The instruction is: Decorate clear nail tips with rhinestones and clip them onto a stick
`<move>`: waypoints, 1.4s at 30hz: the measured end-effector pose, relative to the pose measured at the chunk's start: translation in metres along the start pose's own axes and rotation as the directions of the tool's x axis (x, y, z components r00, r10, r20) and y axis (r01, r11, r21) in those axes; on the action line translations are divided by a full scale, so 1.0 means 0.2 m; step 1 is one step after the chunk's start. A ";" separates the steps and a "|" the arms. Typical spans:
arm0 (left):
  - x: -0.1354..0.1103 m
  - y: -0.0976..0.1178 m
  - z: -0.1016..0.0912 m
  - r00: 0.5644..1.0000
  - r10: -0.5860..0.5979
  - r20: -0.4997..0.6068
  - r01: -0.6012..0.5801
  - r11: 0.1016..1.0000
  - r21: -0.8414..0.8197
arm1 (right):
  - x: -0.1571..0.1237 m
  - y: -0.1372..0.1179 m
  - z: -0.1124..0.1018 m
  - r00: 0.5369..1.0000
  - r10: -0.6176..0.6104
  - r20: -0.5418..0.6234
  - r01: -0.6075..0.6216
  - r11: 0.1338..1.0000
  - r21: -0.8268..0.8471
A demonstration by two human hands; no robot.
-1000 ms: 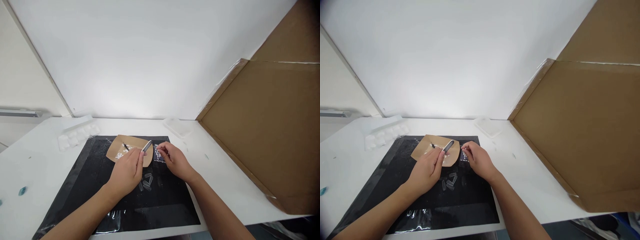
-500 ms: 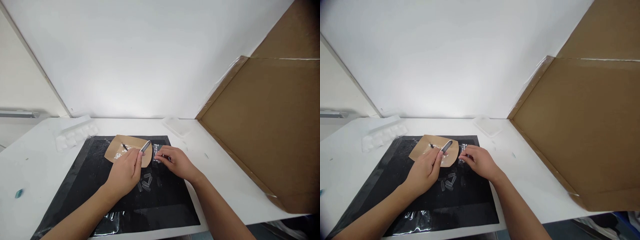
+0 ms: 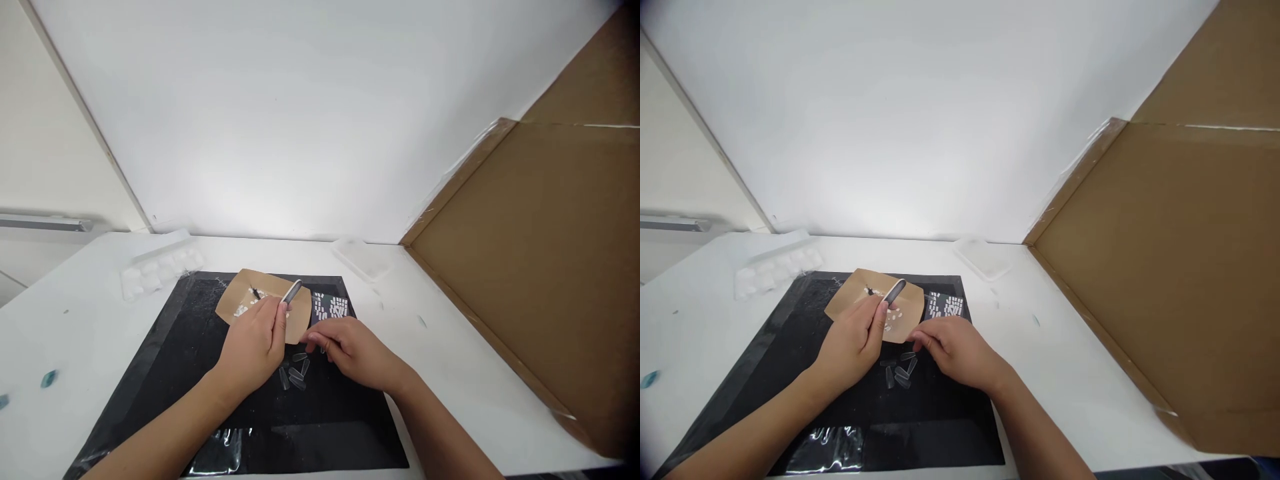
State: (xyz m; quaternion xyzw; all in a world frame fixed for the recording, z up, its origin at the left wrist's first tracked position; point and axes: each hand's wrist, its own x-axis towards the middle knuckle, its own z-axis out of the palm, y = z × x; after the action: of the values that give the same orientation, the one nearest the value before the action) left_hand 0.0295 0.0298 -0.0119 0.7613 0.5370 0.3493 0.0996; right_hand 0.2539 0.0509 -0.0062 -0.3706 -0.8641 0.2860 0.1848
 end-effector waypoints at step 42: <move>0.00 0.02 -0.03 0.993 -0.031 -0.112 0.028 0.999 -0.025 | 0.03 -0.08 0.17 0.941 -0.302 0.155 0.310 0.950 -0.028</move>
State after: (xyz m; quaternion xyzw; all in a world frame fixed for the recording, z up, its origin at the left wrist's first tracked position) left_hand 0.0282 0.0270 -0.0048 0.7313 0.5488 0.3963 0.0835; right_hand 0.2229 0.0348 -0.0207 -0.2142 -0.9297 0.2582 0.1523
